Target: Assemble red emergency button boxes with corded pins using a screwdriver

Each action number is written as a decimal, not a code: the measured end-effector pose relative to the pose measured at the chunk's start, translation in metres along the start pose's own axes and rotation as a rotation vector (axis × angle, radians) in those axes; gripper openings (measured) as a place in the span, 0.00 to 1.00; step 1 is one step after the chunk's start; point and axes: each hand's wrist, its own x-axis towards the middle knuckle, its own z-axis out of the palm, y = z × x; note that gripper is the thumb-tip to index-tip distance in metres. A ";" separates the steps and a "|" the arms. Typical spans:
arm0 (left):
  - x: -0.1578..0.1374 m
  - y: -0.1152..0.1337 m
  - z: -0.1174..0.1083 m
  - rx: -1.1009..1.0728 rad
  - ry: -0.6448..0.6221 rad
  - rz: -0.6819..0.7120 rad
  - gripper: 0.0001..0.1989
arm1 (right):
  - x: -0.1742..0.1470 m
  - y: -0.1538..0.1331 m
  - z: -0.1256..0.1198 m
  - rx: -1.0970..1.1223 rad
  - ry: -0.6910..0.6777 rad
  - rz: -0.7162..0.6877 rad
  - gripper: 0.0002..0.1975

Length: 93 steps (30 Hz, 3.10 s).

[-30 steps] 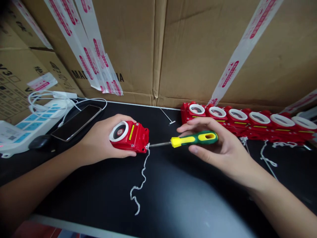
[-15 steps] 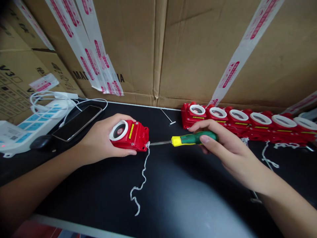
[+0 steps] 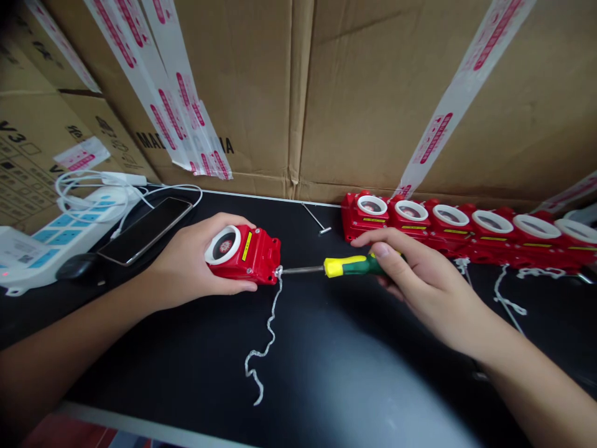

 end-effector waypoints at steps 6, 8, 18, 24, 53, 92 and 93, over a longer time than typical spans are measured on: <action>0.000 0.001 0.000 -0.003 0.003 0.004 0.39 | 0.002 -0.002 -0.005 0.048 -0.033 -0.100 0.15; 0.000 0.001 0.000 -0.001 0.007 0.010 0.39 | 0.002 0.000 -0.008 -0.012 -0.014 -0.128 0.16; 0.000 0.002 0.000 0.002 0.001 0.012 0.39 | 0.001 0.000 -0.001 -0.143 0.024 -0.085 0.23; 0.000 0.002 -0.001 0.004 -0.003 0.012 0.39 | 0.003 -0.003 -0.006 -0.161 0.031 -0.160 0.17; 0.001 0.001 -0.001 0.011 0.028 0.015 0.38 | -0.001 -0.007 0.000 0.070 0.121 -0.196 0.23; -0.001 0.000 0.000 0.040 0.049 0.071 0.38 | 0.001 0.002 -0.003 0.172 -0.042 -0.153 0.32; -0.001 -0.001 0.000 0.045 0.055 0.080 0.38 | 0.001 0.003 -0.003 0.230 -0.066 -0.152 0.33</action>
